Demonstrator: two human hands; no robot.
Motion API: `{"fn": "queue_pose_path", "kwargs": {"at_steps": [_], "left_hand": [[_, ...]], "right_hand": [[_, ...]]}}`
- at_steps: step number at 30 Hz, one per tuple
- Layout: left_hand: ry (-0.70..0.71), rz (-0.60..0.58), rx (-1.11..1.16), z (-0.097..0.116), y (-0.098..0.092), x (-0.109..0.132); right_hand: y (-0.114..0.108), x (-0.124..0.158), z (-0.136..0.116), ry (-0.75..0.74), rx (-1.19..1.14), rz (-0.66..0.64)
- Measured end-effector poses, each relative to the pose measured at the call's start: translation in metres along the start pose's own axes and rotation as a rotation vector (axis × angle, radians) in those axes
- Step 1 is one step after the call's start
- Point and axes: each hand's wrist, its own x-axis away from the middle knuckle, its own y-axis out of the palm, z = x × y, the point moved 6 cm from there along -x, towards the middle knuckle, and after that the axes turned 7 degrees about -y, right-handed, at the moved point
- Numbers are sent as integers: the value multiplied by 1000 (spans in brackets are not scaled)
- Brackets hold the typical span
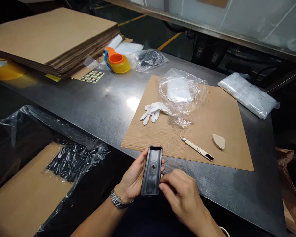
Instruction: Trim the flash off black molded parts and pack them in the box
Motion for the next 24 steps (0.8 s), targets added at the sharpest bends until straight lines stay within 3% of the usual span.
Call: {"fn": "queue_pose_path", "kwargs": {"at_steps": [4, 8, 13, 24], "left_hand": [[-3, -25, 40, -7, 5, -1], [-19, -95, 119, -14, 11, -1], [-1, -35, 124, -17, 11, 1], [-1, -41, 42, -31, 12, 5]], "right_hand": [[7, -9, -21, -213, 168, -117], [14, -15, -27, -265, 183, -186], [18, -16, -23, -278, 102, -204], [-5, -29, -7, -264, 126, 51]]}}
